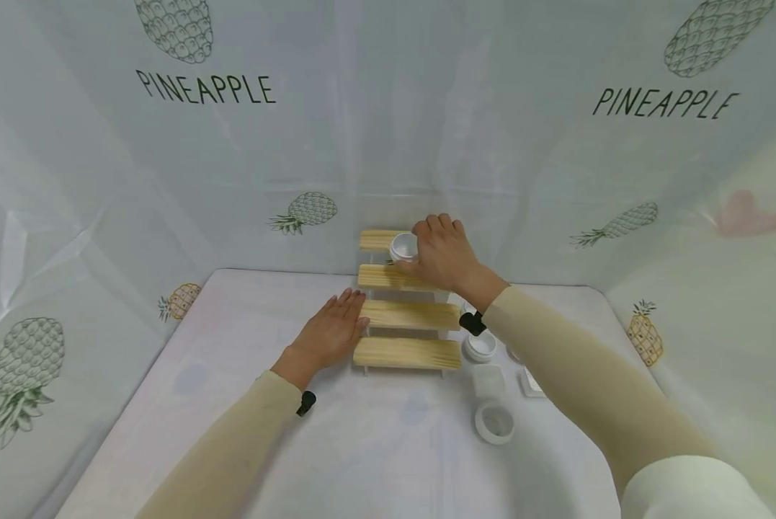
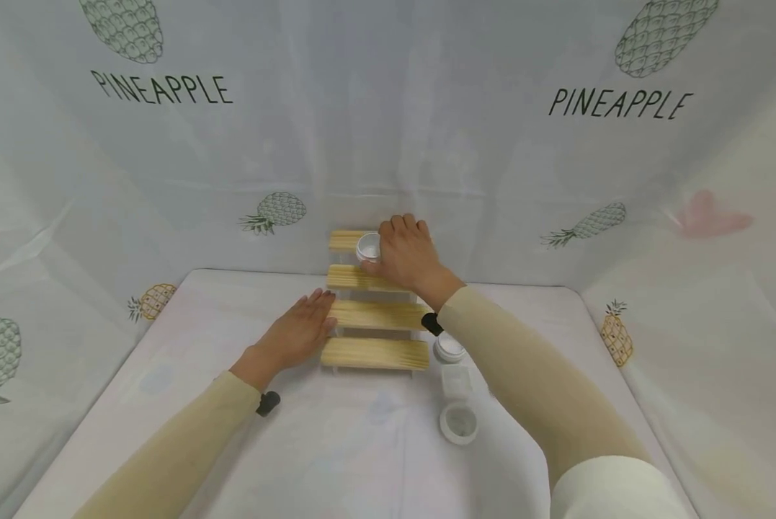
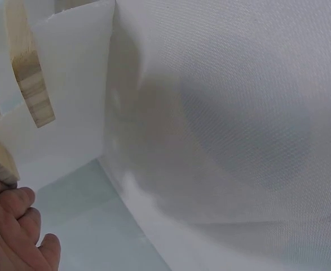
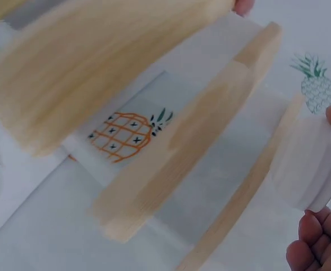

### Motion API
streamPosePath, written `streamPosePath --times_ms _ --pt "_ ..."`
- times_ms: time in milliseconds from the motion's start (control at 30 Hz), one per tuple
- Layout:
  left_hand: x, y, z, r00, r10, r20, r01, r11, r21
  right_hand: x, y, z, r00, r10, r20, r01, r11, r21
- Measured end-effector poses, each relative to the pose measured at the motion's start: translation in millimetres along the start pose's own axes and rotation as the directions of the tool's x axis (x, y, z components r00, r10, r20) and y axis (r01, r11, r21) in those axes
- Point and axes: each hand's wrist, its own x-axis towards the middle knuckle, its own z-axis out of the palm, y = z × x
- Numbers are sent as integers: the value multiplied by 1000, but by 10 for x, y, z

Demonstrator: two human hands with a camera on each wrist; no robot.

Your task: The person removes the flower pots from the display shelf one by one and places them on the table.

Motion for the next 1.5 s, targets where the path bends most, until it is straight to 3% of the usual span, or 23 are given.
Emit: streamPosePath --times_ms 233,467,767,1100,1300,1500 --pt "1 -9 2 1000 -10 10 11 1000 -21 -386 169 -93 998 -45 -31 46 998 32" --pt "-2 -40 5 1000 -10 5 10 999 -30 -935 338 -102 990 -99 -99 103 994 42" --pt "-2 -39 -6 1000 -5 8 5 999 -42 -1788 573 165 973 -153 -175 156 988 9" --pt "-4 -27 2 1000 4 -5 -4 999 -43 -2681 766 452 983 -89 -161 100 993 60" --pt "0 1 -14 1000 4 -5 -5 999 -50 -3049 874 585 984 -79 -161 89 994 61" --pt "18 13 1 1000 7 -17 -8 999 -51 -3264 983 682 984 -73 -161 80 996 35"
